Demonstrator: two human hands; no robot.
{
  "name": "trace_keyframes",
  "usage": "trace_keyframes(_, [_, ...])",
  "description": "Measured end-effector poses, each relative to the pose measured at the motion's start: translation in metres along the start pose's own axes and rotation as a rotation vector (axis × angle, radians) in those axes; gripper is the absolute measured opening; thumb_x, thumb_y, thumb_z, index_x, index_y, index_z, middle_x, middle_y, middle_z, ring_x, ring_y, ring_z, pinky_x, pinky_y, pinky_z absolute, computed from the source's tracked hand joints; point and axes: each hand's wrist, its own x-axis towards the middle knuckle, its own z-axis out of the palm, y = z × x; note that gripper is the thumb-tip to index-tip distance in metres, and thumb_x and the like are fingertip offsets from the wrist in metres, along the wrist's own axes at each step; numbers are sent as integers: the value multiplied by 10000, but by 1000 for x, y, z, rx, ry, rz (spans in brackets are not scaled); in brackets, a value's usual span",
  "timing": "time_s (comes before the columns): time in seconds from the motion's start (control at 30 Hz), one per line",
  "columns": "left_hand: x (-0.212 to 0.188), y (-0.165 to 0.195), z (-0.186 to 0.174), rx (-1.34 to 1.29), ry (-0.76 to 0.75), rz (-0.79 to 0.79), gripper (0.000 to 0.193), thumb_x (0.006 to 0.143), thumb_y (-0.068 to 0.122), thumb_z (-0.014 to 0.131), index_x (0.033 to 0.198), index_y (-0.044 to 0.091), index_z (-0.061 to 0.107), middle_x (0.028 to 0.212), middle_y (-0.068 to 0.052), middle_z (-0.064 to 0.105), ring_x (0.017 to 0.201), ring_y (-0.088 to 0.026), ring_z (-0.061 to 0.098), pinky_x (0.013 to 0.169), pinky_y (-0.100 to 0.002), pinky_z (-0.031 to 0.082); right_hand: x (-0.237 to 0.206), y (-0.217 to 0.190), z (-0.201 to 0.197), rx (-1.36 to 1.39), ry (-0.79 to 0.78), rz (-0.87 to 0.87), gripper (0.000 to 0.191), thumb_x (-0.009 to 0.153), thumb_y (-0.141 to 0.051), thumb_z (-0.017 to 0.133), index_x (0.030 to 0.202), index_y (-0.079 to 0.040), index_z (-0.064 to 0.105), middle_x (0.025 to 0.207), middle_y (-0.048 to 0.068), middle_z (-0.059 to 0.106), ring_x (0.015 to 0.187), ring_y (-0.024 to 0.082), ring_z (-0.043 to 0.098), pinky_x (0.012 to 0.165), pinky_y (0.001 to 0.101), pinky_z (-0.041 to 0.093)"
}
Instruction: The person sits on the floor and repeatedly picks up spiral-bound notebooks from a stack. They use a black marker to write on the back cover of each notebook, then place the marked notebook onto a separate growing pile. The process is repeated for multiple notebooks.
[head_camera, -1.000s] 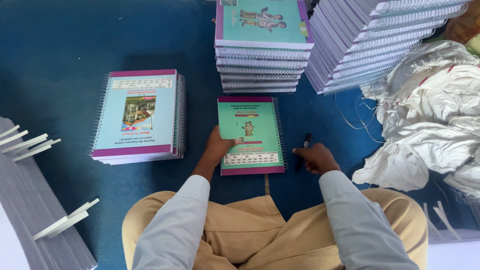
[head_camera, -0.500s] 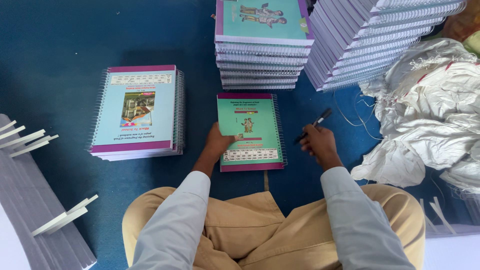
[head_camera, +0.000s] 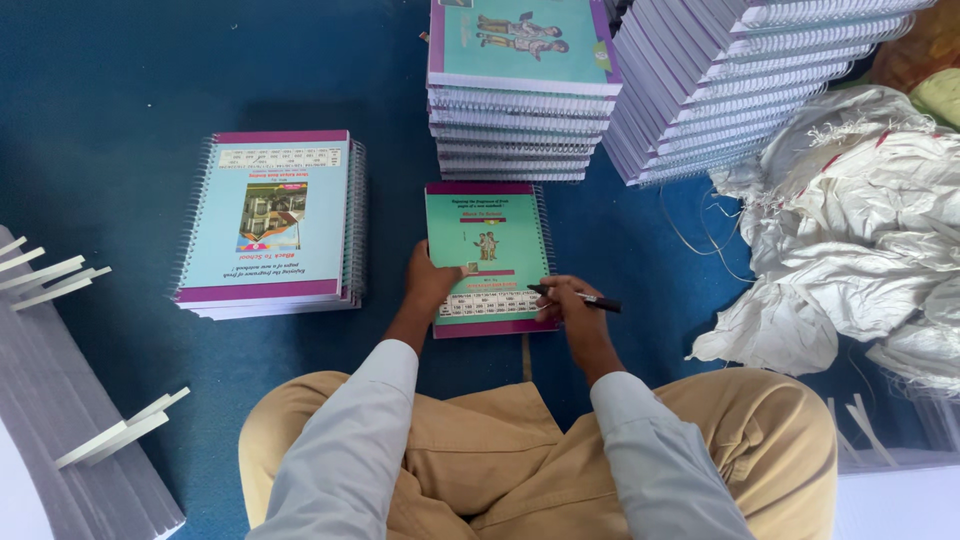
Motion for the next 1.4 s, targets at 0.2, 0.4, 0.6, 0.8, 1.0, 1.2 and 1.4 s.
trace_keyframes(0.2, [-3,5,-4,357,25,26,640,747,158,874,1285,12,558,1182,-200,723,1029,-304,743,885,-387,592,8,11,4,-85,36,6,115,912,-89,654,962,3,702,724,98,686,578,144,627,586,281,539])
trace_keyframes(0.4, [-3,11,-5,375,29,-9,660,736,174,874,1286,17,546,1168,-203,717,1003,-314,752,864,-391,601,13,16,4,-58,65,27,102,901,-106,651,954,-39,706,719,82,713,538,116,599,521,263,486])
trace_keyframes(0.6, [0,9,-6,390,18,10,657,743,179,871,1288,0,552,1170,-216,721,1014,-318,752,877,-391,600,12,13,10,-193,11,0,112,883,-91,681,955,-21,731,712,59,695,541,76,565,504,232,469])
trace_keyframes(0.8, [1,7,-7,360,10,-3,727,730,164,871,1340,6,509,1188,-214,704,1032,-323,742,890,-400,594,-1,1,21,-389,-3,18,118,863,-111,712,947,-48,765,714,42,692,541,85,579,484,230,470])
trace_keyframes(1.0, [-3,16,-8,378,-7,-6,701,751,173,858,1332,-15,514,1170,-232,713,1002,-327,756,874,-398,609,1,3,23,-415,-26,-36,124,863,-128,731,950,-48,770,759,40,716,593,83,618,525,233,509])
trace_keyframes(1.2, [-8,24,-9,338,-28,-23,691,749,169,860,1319,-23,518,1155,-231,716,992,-320,758,860,-384,611,4,10,20,-425,-26,-57,134,849,-132,754,950,-50,783,795,44,730,638,96,634,582,244,537])
trace_keyframes(1.4, [-5,21,-9,358,-16,-30,693,756,160,848,1334,-15,508,1168,-236,712,999,-326,759,863,-389,615,5,14,20,-477,-29,-79,140,850,-140,762,960,-56,788,838,43,738,685,94,653,621,243,546])
